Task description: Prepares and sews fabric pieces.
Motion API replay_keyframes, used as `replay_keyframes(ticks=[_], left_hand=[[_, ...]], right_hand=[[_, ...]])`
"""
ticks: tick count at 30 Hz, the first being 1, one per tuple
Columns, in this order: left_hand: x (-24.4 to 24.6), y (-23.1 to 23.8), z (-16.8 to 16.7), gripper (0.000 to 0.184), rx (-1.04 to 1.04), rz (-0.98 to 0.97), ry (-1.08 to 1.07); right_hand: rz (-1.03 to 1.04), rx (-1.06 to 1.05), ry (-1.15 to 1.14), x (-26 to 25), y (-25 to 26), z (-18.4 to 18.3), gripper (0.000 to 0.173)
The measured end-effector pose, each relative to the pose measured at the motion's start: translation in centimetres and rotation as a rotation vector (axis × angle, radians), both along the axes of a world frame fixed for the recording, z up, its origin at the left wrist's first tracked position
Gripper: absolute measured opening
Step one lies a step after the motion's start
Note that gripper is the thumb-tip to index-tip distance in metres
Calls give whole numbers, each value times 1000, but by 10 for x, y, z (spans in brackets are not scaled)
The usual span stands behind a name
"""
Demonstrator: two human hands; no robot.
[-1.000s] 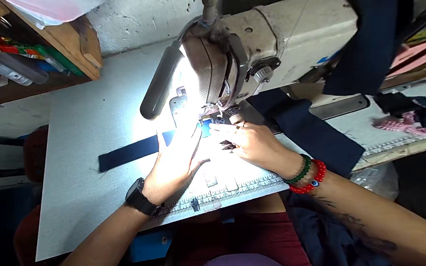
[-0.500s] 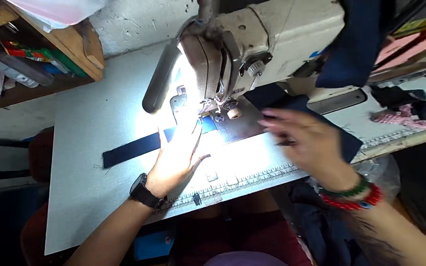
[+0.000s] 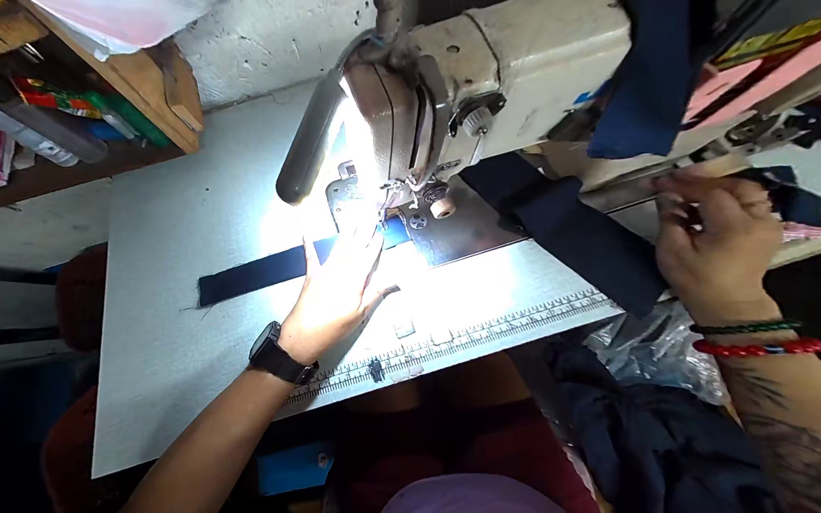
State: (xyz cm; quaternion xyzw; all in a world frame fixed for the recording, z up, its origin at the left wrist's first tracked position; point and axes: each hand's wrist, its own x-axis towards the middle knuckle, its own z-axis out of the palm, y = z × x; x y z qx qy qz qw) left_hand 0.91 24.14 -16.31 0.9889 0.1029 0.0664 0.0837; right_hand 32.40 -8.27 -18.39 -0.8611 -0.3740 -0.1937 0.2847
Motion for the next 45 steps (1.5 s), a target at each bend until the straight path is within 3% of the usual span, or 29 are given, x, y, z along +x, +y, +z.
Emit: replay_keyframes(ticks=[3,21,26,29,31,34,36,39,43,45], left_hand=[[2,1,2,65,3,5,22],[16,25,3,65,47,38,105],[22,42,14,41,-38,-13,-25],[63,59,24,31,-100,153,-144],[84,65,23,40,-182,272,-13],[101,60,17,35,-142,340,113],[96,71,12,31,-174,462,-50],[61,118,8,30,-380,641,-489],[2,93,29,28,-587,510,-642],[-25,67,34,25,-547,444,-626]], right_hand=[[16,36,-17,2,-1,0,40],[-3,-25,30,-4,-4,-2,35],[36,54,-20,-2,1,3,36],[15,60,-14,-5,-1,6,45],[5,70,-7,-24,1,17,51],[75,26,176,-70,20,44,60],[176,-121,364,-101,38,54,57],[422,-239,417,-147,79,45,41],[579,-223,231,-203,155,36,19],[616,-159,174,-219,188,39,24]])
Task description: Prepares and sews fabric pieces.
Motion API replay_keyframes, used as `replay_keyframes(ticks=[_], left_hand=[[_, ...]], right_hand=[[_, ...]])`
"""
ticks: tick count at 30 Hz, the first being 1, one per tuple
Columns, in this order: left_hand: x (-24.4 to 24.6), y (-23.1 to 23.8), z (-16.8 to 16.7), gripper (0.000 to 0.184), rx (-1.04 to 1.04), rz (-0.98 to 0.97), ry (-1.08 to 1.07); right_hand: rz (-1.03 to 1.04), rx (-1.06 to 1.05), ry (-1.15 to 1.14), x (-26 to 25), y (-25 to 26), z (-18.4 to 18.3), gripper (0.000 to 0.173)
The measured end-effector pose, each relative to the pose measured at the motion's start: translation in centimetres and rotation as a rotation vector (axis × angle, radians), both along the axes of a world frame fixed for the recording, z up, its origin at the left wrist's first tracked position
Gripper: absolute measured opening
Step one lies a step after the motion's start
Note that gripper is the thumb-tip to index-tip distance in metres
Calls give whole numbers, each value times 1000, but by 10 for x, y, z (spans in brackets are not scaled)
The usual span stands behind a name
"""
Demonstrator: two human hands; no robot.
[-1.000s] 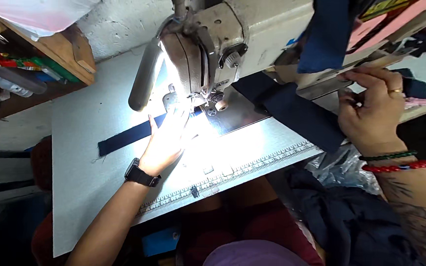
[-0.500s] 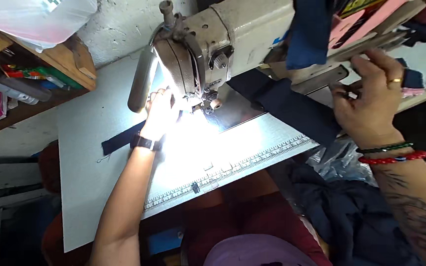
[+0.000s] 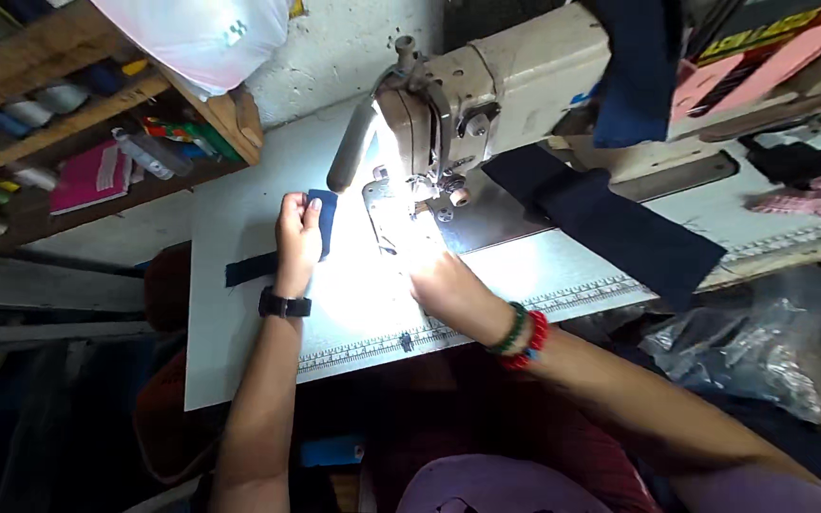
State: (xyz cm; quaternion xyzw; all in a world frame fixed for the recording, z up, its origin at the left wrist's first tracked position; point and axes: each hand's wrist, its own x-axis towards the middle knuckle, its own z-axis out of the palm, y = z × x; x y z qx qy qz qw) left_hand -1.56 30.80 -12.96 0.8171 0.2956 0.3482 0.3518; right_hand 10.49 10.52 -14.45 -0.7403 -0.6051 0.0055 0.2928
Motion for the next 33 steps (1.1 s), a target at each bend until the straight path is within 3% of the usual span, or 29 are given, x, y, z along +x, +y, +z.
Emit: replay_keyframes(ticks=[1,3,8,9,13,15,19,23,28,30,33], left_hand=[[-10,-11,2,24,20,-21,4],[-24,-26,4,22,30,-46,-7],[-36,-33,4,21,-23,-72,-4],[-36,-35,10,19,-48,-120,10],[-22,-60,27,8,-197,-414,99],[-18,-56,24,14,-308,-562,205],[-47,-29,23,16,-402,-702,486],[-107,-14,30,8,-223,-623,687],[-175,-16,35,5,-200,-373,673],[-187,-29,30,13,-85,-170,660],[-185,-66,18,44,67,69,651]], right_hand=[[15,32,8,-5,13,2,30],[14,89,91,-10,33,1,28],[0,-30,243,-4,30,0,23],[9,-1,258,0,24,2,22],[113,-5,668,19,2,25,33],[117,74,683,31,-15,18,21],[-8,54,624,52,-45,2,24],[-154,-55,681,47,-85,13,23],[-122,-127,593,45,-80,5,16],[-148,-120,533,40,-76,-3,20],[-217,-126,442,35,-76,-5,25]])
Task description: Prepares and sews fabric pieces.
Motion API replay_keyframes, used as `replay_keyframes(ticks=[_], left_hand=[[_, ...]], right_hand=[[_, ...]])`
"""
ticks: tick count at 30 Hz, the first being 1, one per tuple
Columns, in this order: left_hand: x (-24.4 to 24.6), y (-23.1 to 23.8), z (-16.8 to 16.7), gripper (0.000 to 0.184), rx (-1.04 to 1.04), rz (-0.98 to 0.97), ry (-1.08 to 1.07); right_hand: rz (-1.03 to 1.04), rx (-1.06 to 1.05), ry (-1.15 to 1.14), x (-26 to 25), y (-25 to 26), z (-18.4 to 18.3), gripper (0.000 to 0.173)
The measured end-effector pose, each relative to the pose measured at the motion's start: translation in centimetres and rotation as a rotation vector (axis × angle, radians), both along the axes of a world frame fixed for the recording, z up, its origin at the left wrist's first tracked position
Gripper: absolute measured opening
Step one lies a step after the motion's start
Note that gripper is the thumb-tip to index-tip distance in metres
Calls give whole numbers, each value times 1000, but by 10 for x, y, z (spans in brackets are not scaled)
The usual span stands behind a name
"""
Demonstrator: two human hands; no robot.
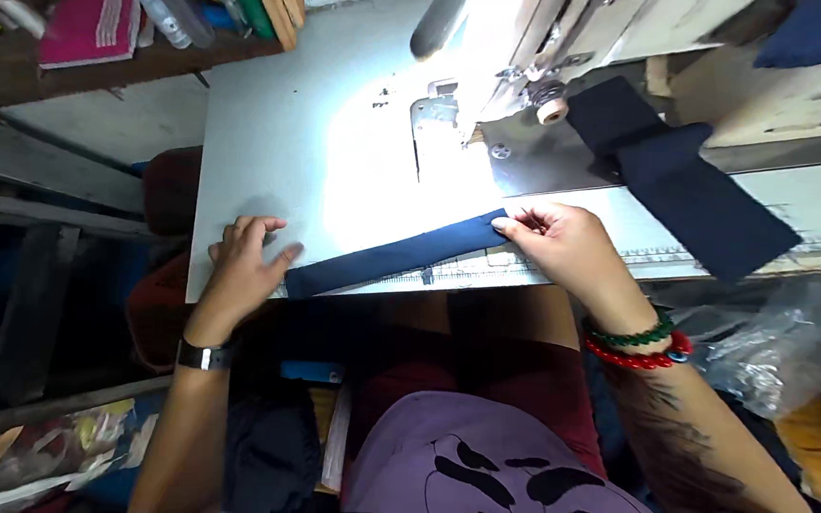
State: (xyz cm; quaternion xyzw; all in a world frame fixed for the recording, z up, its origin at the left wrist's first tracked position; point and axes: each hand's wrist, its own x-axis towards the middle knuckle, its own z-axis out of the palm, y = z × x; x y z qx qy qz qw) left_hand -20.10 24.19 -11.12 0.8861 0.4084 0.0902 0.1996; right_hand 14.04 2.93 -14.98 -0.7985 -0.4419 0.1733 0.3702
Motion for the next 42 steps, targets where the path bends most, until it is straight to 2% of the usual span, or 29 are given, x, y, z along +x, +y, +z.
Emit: replay_keyframes(ticks=[2,3,6,10,13,17,20,25,42], left_hand=[[-3,-9,-18,69,82,9,19],[-6,-9,-25,71,107,24,7],[-13,-2,-30,66,105,107,-41],[-18,9,-27,67,53,114,-61],[-24,14,-23,69,34,106,-59],[-26,20,-23,77,44,127,-12],[-26,32,-22,80,17,153,-16],[-30,45,-19,83,-35,154,13],[-37,44,-18,82,-72,109,19]], right_hand=[[-16,1,-64,0,0,-2,27],[-16,4,-93,0,0,-3,26],[-15,-18,-123,-2,-2,-3,20],[-5,21,-100,-2,-4,-3,18],[90,134,-144,-2,-2,-7,20],[307,121,-305,-4,-9,-13,23],[372,120,-328,-4,-20,-21,24],[357,116,-299,-3,-27,-26,27],[367,103,-352,-7,-33,-27,31]])
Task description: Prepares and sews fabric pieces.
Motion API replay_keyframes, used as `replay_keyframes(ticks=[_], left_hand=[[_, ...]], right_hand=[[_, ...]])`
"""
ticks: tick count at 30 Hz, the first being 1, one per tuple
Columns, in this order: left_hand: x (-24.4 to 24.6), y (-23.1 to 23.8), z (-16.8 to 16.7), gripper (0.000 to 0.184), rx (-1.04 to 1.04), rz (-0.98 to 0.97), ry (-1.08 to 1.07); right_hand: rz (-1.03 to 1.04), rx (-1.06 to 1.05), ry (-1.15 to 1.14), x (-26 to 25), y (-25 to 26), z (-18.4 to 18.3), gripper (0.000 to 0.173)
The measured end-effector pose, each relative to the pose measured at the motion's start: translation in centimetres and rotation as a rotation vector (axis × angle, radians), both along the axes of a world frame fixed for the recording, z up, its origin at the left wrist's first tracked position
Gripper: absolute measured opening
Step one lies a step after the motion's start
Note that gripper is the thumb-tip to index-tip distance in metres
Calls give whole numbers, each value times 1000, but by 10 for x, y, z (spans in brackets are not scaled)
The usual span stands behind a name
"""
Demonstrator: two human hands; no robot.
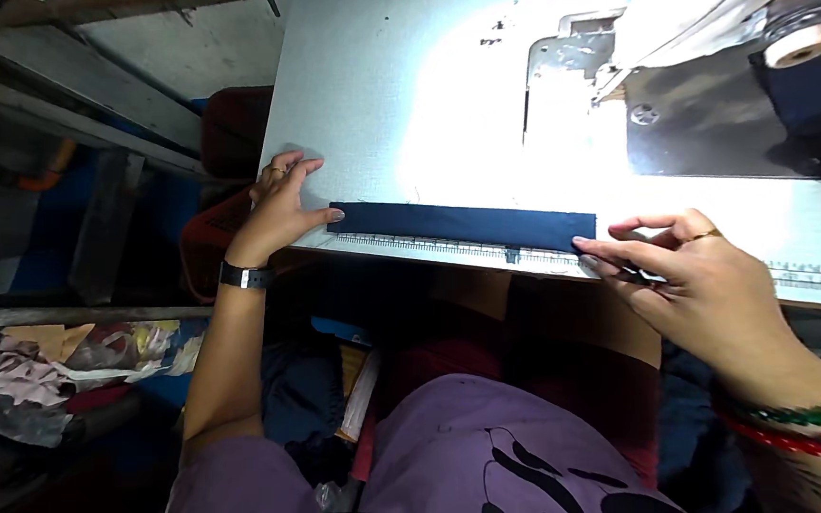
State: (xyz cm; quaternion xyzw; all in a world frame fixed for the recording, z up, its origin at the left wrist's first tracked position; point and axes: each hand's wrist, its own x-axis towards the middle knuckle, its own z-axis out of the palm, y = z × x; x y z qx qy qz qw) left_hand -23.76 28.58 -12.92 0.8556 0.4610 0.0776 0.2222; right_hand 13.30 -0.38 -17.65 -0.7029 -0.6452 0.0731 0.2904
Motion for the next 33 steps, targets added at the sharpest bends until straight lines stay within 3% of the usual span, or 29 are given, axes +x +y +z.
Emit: replay_keyframes(ticks=[7,33], left_hand=[[-9,1,-5,76,49,-105,-34],[-6,3,-4,84,47,-61,-7]], right_hand=[[42,48,10,0,1,7,38],[72,68,-38,7,2,1,39]])
